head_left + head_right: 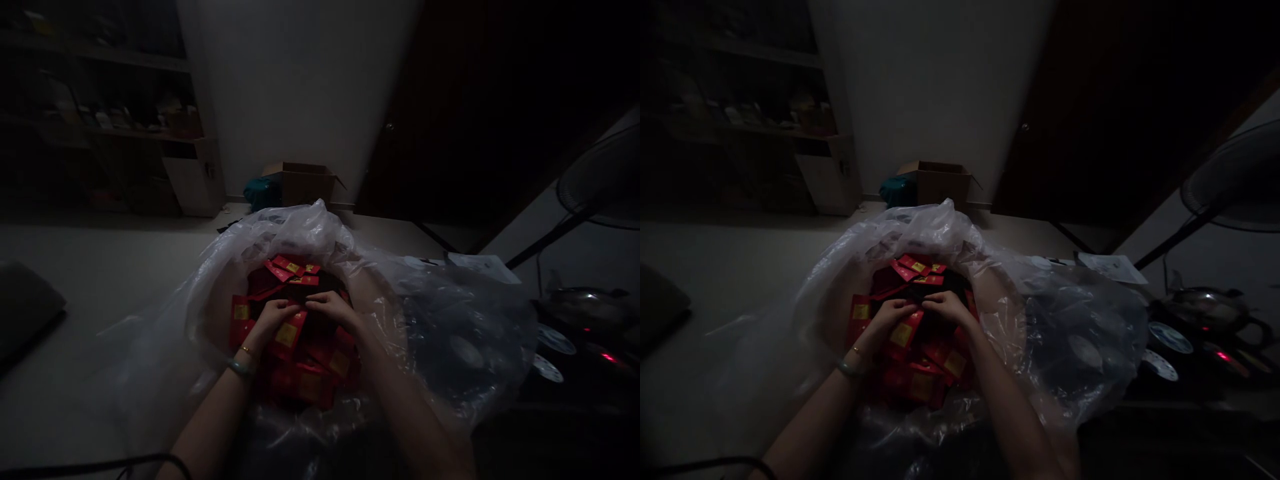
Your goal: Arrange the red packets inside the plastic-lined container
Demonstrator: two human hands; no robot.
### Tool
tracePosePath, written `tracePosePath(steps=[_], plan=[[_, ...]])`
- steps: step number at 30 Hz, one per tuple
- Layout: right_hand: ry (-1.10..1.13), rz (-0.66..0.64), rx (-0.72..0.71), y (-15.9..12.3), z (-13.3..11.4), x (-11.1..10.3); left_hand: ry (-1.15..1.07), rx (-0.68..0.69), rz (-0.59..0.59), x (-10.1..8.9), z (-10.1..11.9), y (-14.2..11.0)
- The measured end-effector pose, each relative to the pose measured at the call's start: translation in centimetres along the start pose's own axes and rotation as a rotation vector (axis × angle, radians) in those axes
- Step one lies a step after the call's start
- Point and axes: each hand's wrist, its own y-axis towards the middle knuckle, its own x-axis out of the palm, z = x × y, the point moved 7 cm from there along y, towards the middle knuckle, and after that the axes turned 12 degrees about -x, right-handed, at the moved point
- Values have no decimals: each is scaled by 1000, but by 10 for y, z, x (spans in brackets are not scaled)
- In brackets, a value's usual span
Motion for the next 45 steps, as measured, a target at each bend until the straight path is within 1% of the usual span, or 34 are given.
tracePosePath(steps=[2, 4, 6, 10, 13, 15, 16, 18, 20, 22, 23, 25, 27, 29, 31, 33, 34, 36, 38, 42, 45], plan=[[3, 38, 24, -2, 10, -7, -13, -22, 0, 0, 0, -3], [-52, 63, 43, -5, 21, -14, -32, -33, -15, 2, 1, -6], [-156, 57, 47, -8, 29, -18, -49, -30, -33, 4, 4, -10], [-401, 10, 91, -12, 41, -17, -38, -9, -46, 6, 9, -15], [-526, 22, 119, -13, 41, -16, -7, 21, -43, 6, 14, -20], [-547, 77, 90, -13, 31, -16, 20, 39, -49, 7, 17, -22], [-516, 117, 51, -13, 23, -16, 45, 54, -50, 7, 19, -23], [-372, 189, -63, -14, 2, -11, 104, 98, -40, 9, 24, -25], [-206, 211, -189, -16, -21, -1, 169, 139, -41, 11, 29, -26], [-137, 213, -283, -22, -42, 11, 226, 177, -56, 13, 34, -27], [-111, 225, -304, -25, -49, 16, 251, 195, -59, 14, 36, -28], [-33, 242, -282, -31, -54, 22, 288, 227, -53, 12, 40, -31], [60, 257, -222, -38, -51, 23, 318, 235, -70, 11, 42, -37], [104, 301, -202, -44, -48, 19, 382, 193, -147, 15, 40, -44], [129, 329, -205, -51, -44, 12, 476, 87, -271, 21, 31, -51], [183, 273, -173, -56, -38, 11, 573, 2, -367, 27, 23, -58], [212, 228, -147, -59, -35, 12, 621, -6, -386, 29, 22, -61], [235, 142, -106, -65, -33, 14, 730, 35, -374, 31, 24, -65], [213, 76, -82, -72, -34, 14, 834, 57, -367, 33, 25, -69], [150, -102, -44, -83, -35, 22, 1059, 66, -417, 40, 16, -81], [142, -216, -18, -89, -30, 30, 1196, 145, -346, 43, 10, -87]])
